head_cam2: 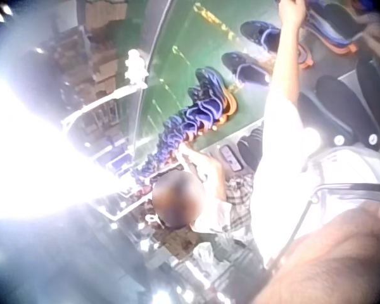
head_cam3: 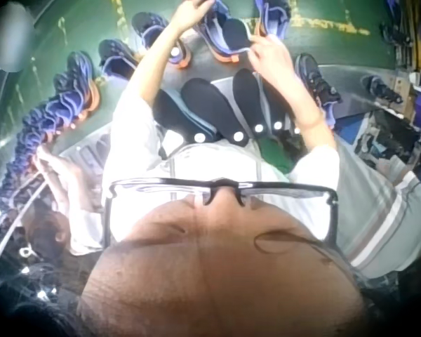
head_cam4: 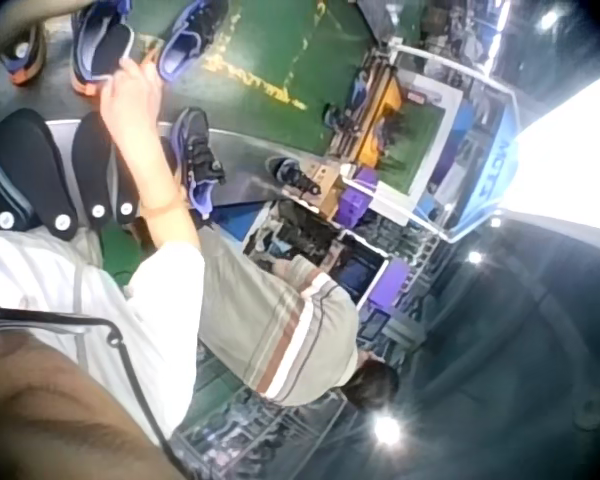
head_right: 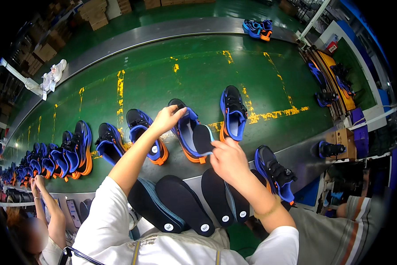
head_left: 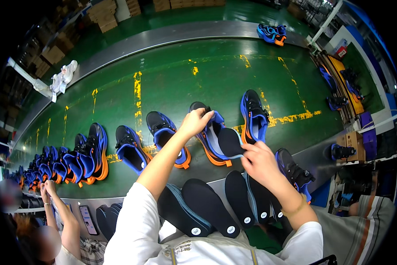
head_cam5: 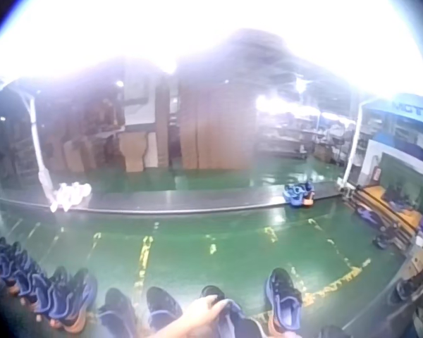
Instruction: The person inserts insoles into shoes by hand and then places a stack of insoles onto a metal shelf.
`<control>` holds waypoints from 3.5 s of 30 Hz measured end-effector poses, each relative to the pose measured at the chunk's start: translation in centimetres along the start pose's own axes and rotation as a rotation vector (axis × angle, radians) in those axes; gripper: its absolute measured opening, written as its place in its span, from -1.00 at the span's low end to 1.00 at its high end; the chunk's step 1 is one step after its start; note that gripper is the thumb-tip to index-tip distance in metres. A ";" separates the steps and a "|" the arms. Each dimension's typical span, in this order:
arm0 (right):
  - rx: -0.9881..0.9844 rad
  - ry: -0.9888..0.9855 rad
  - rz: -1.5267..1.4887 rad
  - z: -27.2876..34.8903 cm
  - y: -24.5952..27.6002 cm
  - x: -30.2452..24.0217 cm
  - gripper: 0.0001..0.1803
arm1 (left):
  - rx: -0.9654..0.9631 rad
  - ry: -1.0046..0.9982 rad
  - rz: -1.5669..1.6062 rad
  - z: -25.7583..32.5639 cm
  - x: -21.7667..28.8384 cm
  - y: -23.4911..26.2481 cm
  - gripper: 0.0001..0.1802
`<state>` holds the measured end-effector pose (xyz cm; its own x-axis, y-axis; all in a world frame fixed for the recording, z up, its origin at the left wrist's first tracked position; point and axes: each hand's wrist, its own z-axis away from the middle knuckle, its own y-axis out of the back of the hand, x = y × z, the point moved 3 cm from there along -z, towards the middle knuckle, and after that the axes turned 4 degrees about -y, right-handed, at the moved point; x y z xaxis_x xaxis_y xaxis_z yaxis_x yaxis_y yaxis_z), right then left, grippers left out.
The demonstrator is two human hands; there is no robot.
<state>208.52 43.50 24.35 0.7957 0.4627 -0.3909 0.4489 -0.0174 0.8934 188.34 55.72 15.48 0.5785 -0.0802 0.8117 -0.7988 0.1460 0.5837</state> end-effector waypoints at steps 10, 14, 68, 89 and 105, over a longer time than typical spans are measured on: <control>-0.220 -0.304 0.122 -6.7 -14.3 1.5 -0.80 | -0.031 0.090 0.387 -0.3 -2.4 -1.9 -0.44; -0.182 -0.263 0.106 -6.0 -13.3 -0.3 -0.75 | 0.009 0.068 0.407 0.2 -3.4 -1.2 -0.45; -0.178 -0.219 -0.377 5.2 -11.5 5.0 -0.71 | 0.060 -0.743 -0.881 4.5 0.9 -2.3 -0.68; -0.226 -0.761 0.235 22.4 -4.2 12.3 -0.36 | -0.239 0.206 0.554 1.1 7.9 1.8 -0.76; 0.126 -0.897 -0.127 24.3 -0.3 13.1 -0.61 | -0.191 -0.479 -0.417 -7.7 8.8 -13.4 -0.55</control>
<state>228.73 28.03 13.53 0.7311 -0.3934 -0.5574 0.5542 -0.1342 0.8215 205.45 60.66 14.64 0.6602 -0.5911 0.4634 -0.4545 0.1768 0.8730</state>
